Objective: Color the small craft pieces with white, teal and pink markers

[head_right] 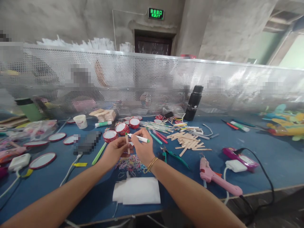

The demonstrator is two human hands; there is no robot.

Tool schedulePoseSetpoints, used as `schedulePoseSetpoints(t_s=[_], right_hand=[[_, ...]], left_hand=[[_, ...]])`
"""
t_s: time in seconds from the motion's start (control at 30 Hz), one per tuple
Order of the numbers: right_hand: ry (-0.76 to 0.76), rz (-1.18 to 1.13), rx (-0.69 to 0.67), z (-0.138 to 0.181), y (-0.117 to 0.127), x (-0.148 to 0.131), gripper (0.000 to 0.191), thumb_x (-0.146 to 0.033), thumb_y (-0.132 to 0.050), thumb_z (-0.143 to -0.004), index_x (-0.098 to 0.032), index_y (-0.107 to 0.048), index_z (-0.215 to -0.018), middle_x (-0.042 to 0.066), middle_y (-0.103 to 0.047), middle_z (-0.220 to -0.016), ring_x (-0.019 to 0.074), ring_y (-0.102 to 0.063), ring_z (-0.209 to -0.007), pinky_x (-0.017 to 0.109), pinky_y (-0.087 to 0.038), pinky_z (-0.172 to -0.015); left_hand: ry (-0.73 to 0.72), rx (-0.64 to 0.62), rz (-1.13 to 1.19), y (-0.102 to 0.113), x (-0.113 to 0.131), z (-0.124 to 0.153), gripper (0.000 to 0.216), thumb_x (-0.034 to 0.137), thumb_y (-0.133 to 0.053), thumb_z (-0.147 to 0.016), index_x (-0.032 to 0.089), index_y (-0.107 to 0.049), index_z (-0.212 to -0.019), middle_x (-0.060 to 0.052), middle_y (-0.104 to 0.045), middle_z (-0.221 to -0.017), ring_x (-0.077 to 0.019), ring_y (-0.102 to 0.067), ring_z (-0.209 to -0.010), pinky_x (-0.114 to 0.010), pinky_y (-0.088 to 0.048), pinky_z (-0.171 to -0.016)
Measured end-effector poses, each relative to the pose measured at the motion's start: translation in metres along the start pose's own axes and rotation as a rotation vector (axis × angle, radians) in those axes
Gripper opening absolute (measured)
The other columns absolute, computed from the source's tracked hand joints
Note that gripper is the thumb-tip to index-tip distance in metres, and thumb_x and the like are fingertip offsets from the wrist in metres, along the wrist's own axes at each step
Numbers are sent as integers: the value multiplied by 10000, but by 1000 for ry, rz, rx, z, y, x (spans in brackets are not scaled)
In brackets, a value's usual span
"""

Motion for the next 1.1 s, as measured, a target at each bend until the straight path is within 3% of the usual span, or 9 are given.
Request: schedulePoseSetpoints(t_s=[0.93, 1.1], right_hand=[[1, 3, -28, 1, -2, 0, 116, -276, -602, -806, -213, -543, -728, -36, -579, -660, 130, -514, -596, 272, -420, -593], [13, 8, 18, -1, 2, -2, 120, -265, -598, -805, -211, -541, -714, -37, -569, -661, 130, -508, -599, 270, -418, -593]], left_hand=[[-9, -25, -3, -1, -1, 0, 315, 332, -787, -696, 170, -650, -929, -53, -743, -856, -184, -718, -674, -253, -559, -554], [-10, 7, 11, 0, 1, 0, 313, 325, -798, -683, 164, -643, -902, -36, -725, -794, -180, -708, -643, -258, -561, -545]])
Point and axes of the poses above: each hand's wrist, its own z-axis away from the middle knuckle, its own y-axis out of the back of the hand, x = y × z, the point moved 5 cm from there along -z, towards the middle knuckle
